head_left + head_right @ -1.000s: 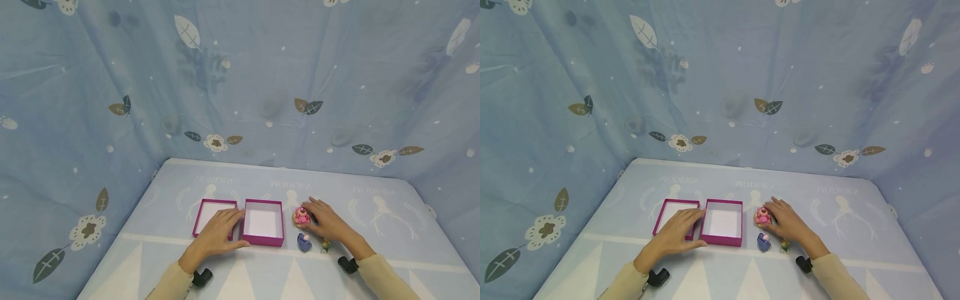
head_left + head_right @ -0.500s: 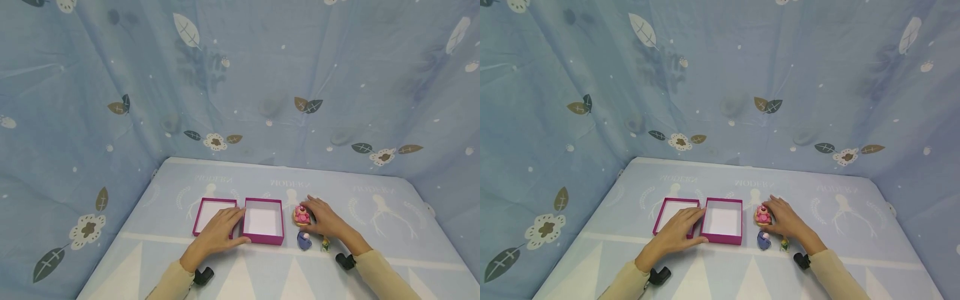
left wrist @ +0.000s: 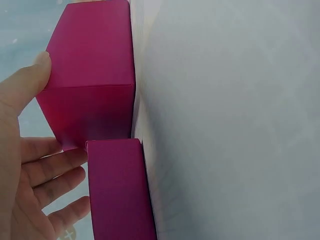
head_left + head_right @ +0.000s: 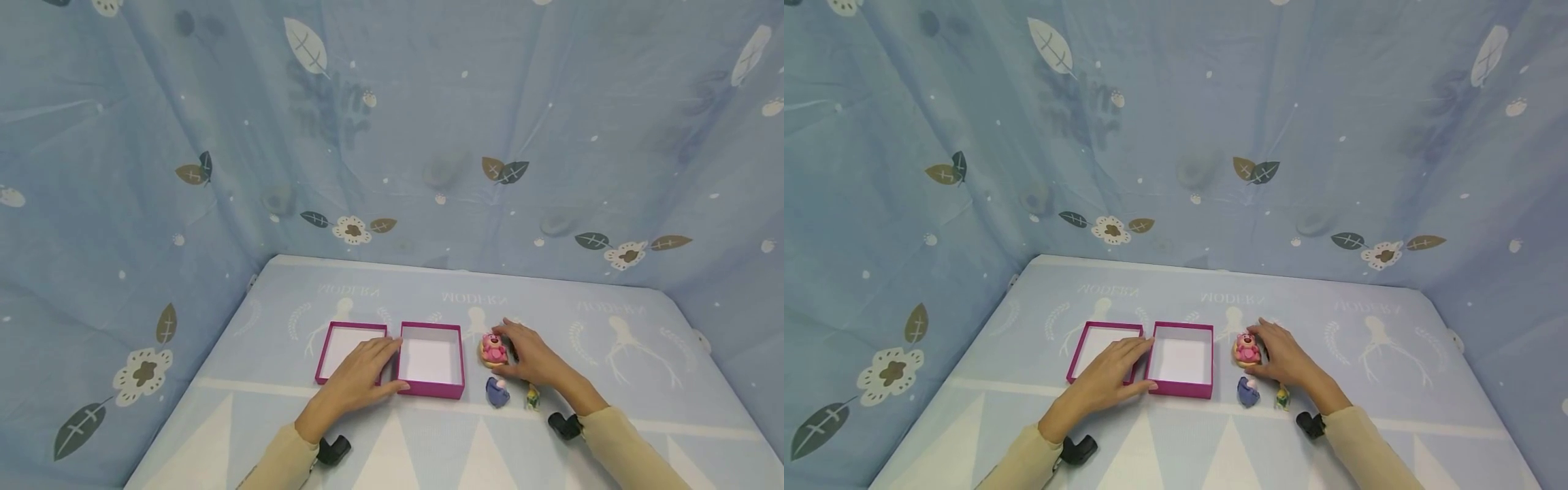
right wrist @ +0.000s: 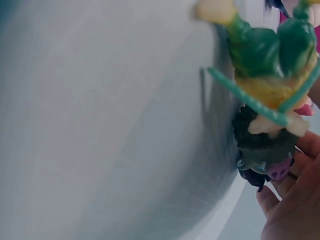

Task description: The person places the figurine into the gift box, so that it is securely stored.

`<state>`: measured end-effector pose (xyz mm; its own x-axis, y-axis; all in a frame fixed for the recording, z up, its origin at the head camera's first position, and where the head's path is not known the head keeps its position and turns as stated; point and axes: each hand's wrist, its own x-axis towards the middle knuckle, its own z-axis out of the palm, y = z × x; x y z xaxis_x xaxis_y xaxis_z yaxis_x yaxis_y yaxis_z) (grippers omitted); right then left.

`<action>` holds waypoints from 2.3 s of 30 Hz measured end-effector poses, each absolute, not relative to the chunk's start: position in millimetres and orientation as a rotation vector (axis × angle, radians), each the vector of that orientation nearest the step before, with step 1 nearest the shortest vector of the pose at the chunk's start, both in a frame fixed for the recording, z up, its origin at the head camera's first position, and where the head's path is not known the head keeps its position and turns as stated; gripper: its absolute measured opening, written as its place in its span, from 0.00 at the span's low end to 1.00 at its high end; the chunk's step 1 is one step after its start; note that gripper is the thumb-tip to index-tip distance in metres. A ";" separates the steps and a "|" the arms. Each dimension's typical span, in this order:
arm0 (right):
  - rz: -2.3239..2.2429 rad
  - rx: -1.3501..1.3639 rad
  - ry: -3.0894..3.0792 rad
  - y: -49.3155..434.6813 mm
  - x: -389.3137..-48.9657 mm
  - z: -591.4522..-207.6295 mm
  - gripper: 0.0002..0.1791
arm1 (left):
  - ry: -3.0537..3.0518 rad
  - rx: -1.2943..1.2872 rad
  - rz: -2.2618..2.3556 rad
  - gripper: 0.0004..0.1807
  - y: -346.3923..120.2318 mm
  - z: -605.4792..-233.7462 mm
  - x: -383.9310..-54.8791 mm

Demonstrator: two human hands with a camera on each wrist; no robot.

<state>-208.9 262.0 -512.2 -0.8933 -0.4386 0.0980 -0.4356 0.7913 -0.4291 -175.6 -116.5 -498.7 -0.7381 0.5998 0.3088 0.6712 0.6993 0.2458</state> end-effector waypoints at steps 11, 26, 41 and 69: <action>-0.780 -0.713 2.973 265.7 -209.5 -514.5 0.38 | -2.719 -1.020 -0.528 0.44 -116.8 -500.7 -176.8; -0.875 -0.732 2.979 262.3 -206.6 -493.5 0.36 | -2.703 -1.015 -0.568 0.44 -115.1 -498.8 -175.2; -0.921 -0.789 2.958 238.4 -201.2 -466.1 0.37 | -2.691 -1.013 -0.571 0.44 -115.4 -500.6 -176.4; -1.014 -0.966 2.869 184.7 -209.0 -463.6 0.35 | -2.724 -1.000 -0.625 0.44 -115.0 -499.6 -175.5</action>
<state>-209.0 184.7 -463.6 -0.8157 -0.5274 0.2378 -0.5597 0.6153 -0.5552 -175.5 -115.0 -499.6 -0.7596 0.5775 0.2992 0.6501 0.6867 0.3252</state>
